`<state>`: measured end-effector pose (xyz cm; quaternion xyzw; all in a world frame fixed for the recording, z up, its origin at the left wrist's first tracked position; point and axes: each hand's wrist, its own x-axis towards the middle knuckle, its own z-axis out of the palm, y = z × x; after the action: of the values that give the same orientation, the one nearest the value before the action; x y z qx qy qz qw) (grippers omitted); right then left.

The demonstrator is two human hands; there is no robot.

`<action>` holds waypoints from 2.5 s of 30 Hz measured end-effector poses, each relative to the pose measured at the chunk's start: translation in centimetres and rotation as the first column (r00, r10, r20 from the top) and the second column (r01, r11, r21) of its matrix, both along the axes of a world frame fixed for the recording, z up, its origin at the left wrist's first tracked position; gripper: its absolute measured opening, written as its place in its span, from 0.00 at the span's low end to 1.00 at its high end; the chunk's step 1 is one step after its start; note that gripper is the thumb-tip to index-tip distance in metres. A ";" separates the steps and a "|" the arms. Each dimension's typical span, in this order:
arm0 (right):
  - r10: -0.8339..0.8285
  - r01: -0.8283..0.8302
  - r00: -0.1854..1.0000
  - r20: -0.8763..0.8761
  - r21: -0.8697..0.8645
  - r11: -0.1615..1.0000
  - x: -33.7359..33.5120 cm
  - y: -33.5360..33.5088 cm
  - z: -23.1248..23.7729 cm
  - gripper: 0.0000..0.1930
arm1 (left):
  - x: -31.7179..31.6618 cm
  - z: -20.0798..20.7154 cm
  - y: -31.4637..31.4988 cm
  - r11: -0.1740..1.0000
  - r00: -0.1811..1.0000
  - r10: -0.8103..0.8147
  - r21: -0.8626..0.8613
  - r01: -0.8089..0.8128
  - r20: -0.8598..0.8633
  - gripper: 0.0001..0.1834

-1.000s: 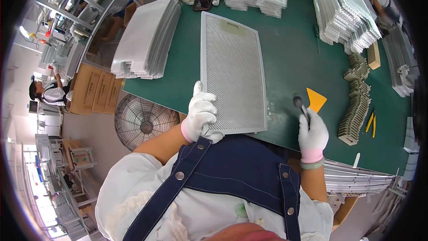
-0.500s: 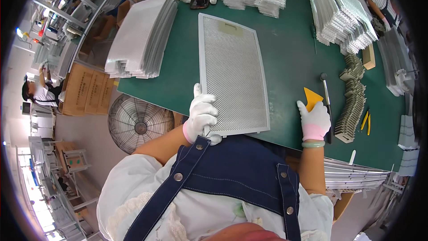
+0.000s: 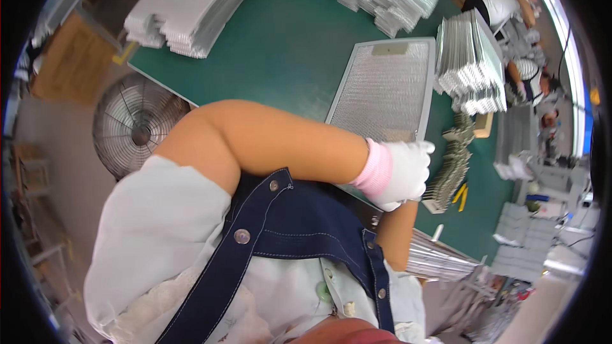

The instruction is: The person assembles a metal mesh screen into a white frame. They place the mesh on a table, position the frame over it, and use a rubber mallet to tap the frame into place. The person then uses a yellow plastic scraper to smooth the mesh and a staple gun to secure the edges. Finally, they place the completed unit into a small metal box.

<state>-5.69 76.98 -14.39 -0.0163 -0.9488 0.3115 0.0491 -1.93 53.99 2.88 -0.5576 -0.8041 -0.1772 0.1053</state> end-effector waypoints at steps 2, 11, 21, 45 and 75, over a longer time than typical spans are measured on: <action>-0.030 0.029 1.000 -0.006 -0.025 0.999 2.0 0.6 -0.2 0.22 | -0.5 -2.5 2.3 0.996 0.997 -0.042 0.079 0.046 -0.063 0.12; -0.026 0.027 1.000 0.015 -0.068 0.997 3.1 1.2 0.0 0.16 | -0.3 -2.2 2.0 0.994 0.995 -0.089 -0.071 0.086 -0.045 0.15; -0.045 0.042 0.999 -0.013 -0.171 0.984 0.0 0.2 1.5 0.09 | 1.0 -3.4 1.8 0.920 0.953 0.093 -0.391 0.028 0.288 0.20; 0.258 -0.403 0.915 0.310 0.716 0.570 -10.6 -20.2 6.0 0.21 | -1.3 -12.9 -0.9 0.976 0.925 -0.128 -0.120 0.181 0.358 0.13; 0.187 -0.135 0.978 -0.096 0.397 0.908 -8.5 -12.2 12.4 0.22 | -1.9 -9.9 -1.4 0.993 0.991 -0.114 0.040 0.111 0.067 0.08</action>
<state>-14.23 64.81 -1.99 0.0929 -0.9844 0.1206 0.0880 -3.83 52.60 -7.04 -0.5936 -0.7712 -0.2164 0.0775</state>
